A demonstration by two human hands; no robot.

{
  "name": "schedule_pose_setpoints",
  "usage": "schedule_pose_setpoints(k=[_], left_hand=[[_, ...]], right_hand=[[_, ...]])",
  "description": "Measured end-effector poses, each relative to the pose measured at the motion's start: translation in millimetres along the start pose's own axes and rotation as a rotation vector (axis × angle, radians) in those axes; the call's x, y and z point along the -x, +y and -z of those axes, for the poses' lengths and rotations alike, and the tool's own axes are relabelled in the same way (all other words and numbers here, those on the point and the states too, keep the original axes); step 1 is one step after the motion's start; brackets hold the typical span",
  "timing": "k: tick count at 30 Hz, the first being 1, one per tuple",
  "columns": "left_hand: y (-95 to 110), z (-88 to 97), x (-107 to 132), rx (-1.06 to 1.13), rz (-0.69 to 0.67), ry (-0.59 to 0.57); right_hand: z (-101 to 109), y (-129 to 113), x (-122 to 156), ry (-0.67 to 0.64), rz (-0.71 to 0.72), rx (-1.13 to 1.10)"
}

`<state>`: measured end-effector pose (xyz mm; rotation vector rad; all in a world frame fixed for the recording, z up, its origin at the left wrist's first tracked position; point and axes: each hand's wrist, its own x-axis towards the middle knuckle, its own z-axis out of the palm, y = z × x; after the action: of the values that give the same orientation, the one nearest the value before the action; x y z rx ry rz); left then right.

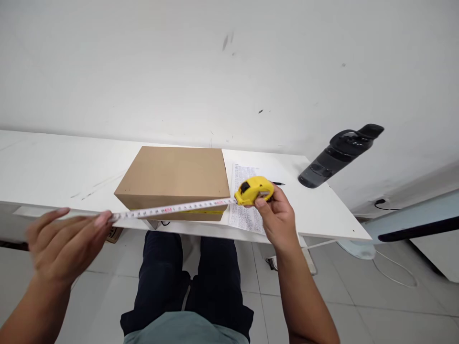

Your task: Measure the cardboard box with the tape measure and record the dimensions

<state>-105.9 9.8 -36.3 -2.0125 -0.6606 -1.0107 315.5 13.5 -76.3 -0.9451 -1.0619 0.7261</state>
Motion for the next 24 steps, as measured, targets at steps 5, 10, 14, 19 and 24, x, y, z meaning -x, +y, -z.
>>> schedule_pose_setpoints(k=[5,10,14,19,24], left_hand=[[86,0.7,-30,0.373,-0.031,0.047],[131,-51.9,-48,0.447,0.020,0.163],[129,-63.1,-22,0.308,0.279,0.104],[93,-70.4,36,0.289,1.052,0.058],[73,-89.8,61,0.604,1.473,-0.010]], right_hand=[[-8,-10,53,-0.144,-0.084,-0.039],[-29,-6,87,-0.302,-0.180,-0.041],[-14,14,82,-0.055,-0.145,-0.041],[-9,35,47,0.122,-0.178,-0.211],[-35,43,25,0.048,-0.266,-0.377]])
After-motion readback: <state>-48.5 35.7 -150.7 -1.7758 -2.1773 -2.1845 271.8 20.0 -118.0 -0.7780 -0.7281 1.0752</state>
